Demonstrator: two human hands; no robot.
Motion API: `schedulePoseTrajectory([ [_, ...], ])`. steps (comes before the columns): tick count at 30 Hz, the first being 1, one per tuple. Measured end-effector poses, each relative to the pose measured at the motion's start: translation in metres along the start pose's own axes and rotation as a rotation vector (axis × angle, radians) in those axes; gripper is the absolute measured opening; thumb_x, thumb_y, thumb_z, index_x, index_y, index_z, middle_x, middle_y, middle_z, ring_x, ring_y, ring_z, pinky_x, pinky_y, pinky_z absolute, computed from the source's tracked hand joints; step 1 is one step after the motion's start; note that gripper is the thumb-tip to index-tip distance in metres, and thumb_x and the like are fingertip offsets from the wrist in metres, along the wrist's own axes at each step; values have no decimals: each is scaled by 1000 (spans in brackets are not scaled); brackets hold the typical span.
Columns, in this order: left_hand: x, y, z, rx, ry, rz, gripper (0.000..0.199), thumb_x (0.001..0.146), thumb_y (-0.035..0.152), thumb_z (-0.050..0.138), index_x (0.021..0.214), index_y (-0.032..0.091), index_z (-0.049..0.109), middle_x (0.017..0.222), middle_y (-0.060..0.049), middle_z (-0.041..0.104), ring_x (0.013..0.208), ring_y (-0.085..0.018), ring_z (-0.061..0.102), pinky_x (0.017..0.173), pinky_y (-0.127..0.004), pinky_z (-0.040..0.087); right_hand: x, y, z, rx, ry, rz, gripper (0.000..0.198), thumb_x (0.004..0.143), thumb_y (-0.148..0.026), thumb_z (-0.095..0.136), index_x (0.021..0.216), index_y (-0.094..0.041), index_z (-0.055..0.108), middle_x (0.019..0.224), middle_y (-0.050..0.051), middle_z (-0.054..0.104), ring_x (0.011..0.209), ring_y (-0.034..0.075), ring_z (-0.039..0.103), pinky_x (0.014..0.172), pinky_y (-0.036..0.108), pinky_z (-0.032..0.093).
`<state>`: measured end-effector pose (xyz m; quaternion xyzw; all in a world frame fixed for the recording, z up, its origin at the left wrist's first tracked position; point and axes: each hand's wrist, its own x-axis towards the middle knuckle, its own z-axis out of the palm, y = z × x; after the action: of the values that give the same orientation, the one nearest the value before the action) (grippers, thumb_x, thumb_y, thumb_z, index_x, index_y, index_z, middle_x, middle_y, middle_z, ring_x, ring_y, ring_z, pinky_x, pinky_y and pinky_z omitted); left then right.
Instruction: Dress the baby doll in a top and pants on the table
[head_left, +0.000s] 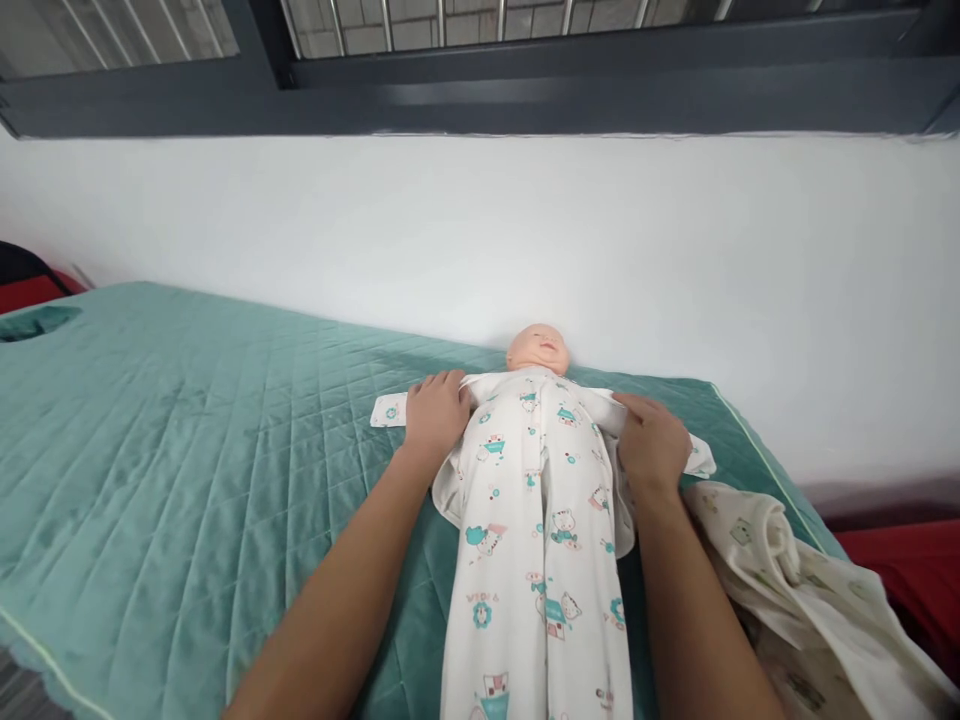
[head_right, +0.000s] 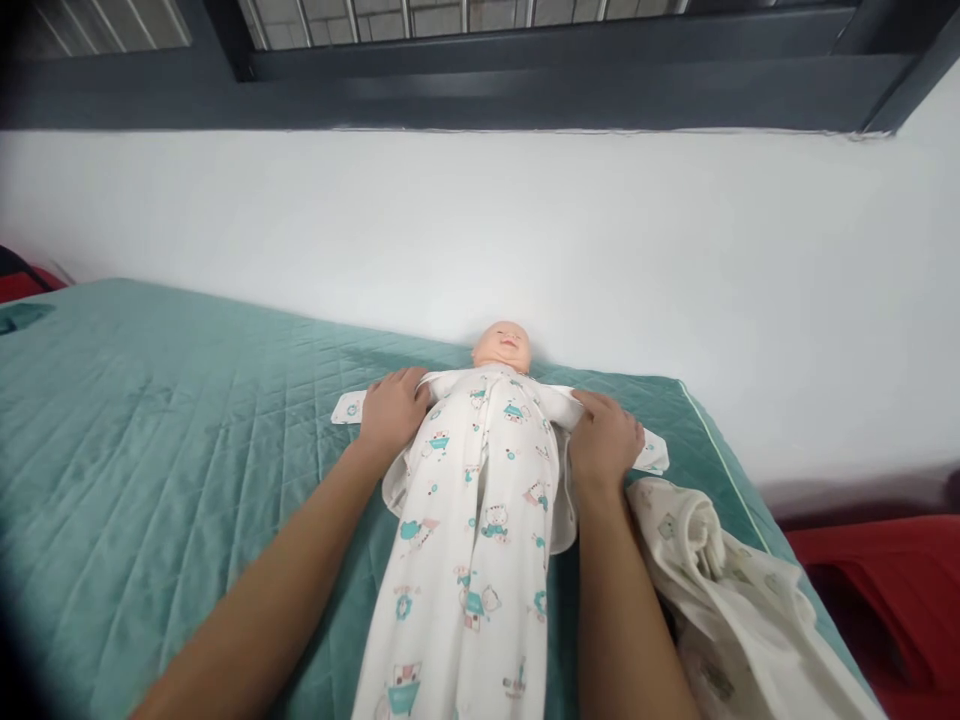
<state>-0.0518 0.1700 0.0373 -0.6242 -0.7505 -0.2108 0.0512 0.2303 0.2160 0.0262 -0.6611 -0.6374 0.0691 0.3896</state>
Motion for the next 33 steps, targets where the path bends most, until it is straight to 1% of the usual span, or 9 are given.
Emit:
schedulePoseTrajectory([
  [3,-1,-15,0,64,10,-61,27,96,26,41,111,24,64,111,-8,71,109,-27,62,92,-40,43,2,1,0,-101,61,48,45,87,-17,37,105,-23,78,121,5,71,109,26,59,103,49,37],
  [7,-3,-30,4,42,53,-119,26,95,33,46,112,25,64,116,-5,71,113,-26,61,93,-38,43,-9,-17,-7,-154,18,31,45,87,-17,37,109,-23,76,128,6,67,119,29,55,108,56,31],
  [9,-4,-31,7,4,52,-137,27,95,34,46,112,24,65,118,-5,70,115,-26,60,94,-39,43,-20,-36,-16,-130,49,-65,42,90,-21,38,112,-20,73,130,8,65,122,30,53,110,56,30],
  [11,-4,-30,9,-31,32,-140,28,96,33,45,112,24,65,120,-6,70,117,-27,59,97,-40,42,-32,-62,-26,-51,38,-243,39,92,-25,39,115,-20,70,129,9,65,122,27,54,109,49,35],
  [14,-2,-30,11,-69,11,-136,29,96,34,45,115,23,64,119,-7,70,117,-28,59,99,-42,41,-43,-109,-28,-16,-150,-511,35,97,-26,38,118,-20,65,126,9,65,119,23,55,103,40,43],
  [18,-2,-31,10,-96,3,-129,31,97,36,45,119,24,63,121,-7,69,119,-27,58,99,-41,40,-43,-164,4,-344,-517,-806,26,94,-22,46,112,-15,64,122,13,63,114,27,56,98,41,44],
  [22,-1,-30,6,-131,-28,-111,33,98,39,43,122,25,61,124,-8,69,119,-26,58,100,-41,39,-36,-190,45,-615,-639,-806,32,94,-18,42,120,-11,58,128,19,57,117,31,54,96,45,44],
  [27,2,-26,-1,-104,-71,-90,31,98,35,41,116,25,64,115,-8,72,112,-27,61,94,-40,42,-27,-198,70,-688,-667,-814,36,95,-16,38,128,-10,53,136,22,52,119,32,54,95,46,44],
  [33,2,-25,-3,-108,-41,-36,30,98,33,43,111,27,69,112,-7,73,108,-25,63,91,-36,43,-11,-203,77,-756,-784,-820,23,89,-15,54,107,-12,66,105,17,70,94,29,67,80,40,49],
])
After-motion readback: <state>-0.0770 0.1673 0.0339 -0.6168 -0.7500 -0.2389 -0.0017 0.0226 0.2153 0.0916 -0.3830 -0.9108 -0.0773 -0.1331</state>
